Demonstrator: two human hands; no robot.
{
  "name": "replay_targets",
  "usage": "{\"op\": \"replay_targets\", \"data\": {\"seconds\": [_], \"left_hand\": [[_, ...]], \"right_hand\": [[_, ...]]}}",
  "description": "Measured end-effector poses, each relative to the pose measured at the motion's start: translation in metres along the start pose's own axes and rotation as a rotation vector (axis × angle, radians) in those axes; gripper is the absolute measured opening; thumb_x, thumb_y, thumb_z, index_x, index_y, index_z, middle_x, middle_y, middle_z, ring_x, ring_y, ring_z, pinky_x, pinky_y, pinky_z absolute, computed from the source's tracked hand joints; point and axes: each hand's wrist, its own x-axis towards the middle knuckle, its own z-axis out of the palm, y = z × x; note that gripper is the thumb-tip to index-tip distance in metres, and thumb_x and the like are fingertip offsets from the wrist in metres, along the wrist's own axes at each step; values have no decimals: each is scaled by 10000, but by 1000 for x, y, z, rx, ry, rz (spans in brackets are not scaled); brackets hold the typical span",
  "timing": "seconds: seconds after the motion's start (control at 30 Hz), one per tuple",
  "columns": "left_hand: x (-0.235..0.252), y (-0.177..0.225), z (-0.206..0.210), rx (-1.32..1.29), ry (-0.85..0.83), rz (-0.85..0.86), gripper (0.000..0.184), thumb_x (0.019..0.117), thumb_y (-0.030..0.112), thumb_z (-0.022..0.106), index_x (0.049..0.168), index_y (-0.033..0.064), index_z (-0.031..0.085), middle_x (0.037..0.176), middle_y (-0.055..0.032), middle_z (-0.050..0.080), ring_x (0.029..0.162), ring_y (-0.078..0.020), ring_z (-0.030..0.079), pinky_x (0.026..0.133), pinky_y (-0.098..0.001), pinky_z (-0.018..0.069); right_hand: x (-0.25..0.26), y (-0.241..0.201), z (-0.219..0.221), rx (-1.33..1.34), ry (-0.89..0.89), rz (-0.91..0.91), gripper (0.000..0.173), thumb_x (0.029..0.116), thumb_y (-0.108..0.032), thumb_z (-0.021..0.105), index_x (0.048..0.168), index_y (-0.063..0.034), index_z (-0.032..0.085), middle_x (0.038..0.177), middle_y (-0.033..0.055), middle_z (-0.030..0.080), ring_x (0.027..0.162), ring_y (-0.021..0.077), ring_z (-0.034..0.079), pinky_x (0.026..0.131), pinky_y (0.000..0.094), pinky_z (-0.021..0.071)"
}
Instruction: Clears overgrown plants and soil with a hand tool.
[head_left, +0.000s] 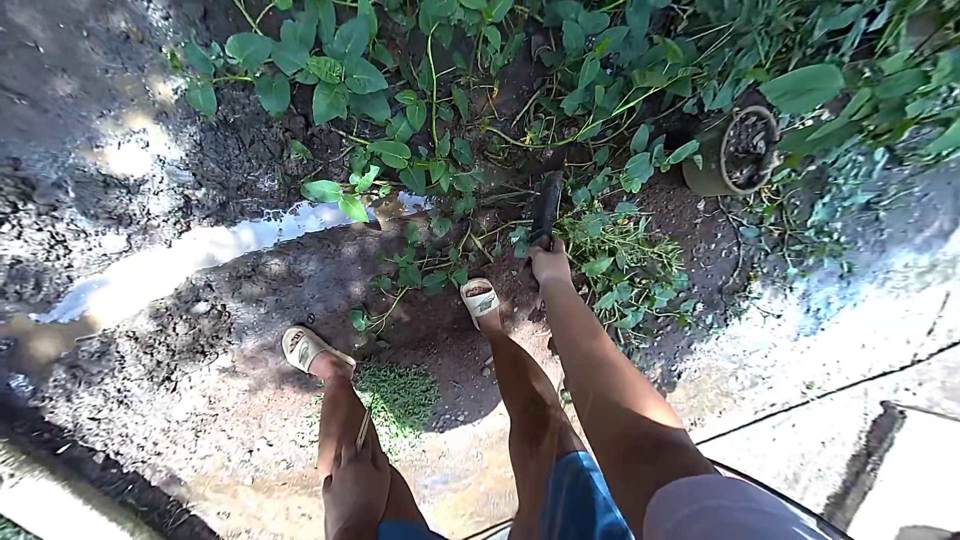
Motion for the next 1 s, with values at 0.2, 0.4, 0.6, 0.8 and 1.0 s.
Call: {"op": "replay_targets", "data": {"seconds": [0.2,0.4,0.6,0.8,1.0], "left_hand": [[-5,4,-8,-8,-38,9,481,1058,440,385,1460,274,590,1559,-43,491,1381,-301,511,1055,-581,440],[-2,4,-3,8,-15,10,466,1042,451,415,1432,292,615,1520,-29,531,1362,-293,525,1033,-573,457],[0,5,-8,24,6,22,471,1038,459,411,1442,311,603,1549,-9,503,1366,-283,525,1034,-568,463],[1,5,-8,18,5,21,466,1044,446,405,1436,300,609,1551,-5,499,1381,-283,510,1038,-570,462],[1,2,-9,8,5,16,471,1046,447,393,1446,306,598,1560,-15,489,1375,-289,518,1032,-579,465]], "right_hand": [[43,-15,3,-525,82,-47,767,1018,-229,543,1658,-236,122,1300,278,638,1204,478,623,954,676,496],[52,-31,19,-332,24,-43,784,981,-198,580,1641,-214,158,1328,253,616,1172,417,638,920,627,523],[26,-67,-14,388,-89,50,535,1037,-193,555,1529,-181,346,1121,162,582,804,266,615,660,458,553],[2,-84,-40,54,-175,-163,630,1039,-174,547,1599,-266,273,1129,160,619,756,259,643,642,456,568],[3,-93,-69,-386,-77,-290,694,996,-200,593,1617,-243,286,1287,274,621,1085,449,646,878,682,501]]}}
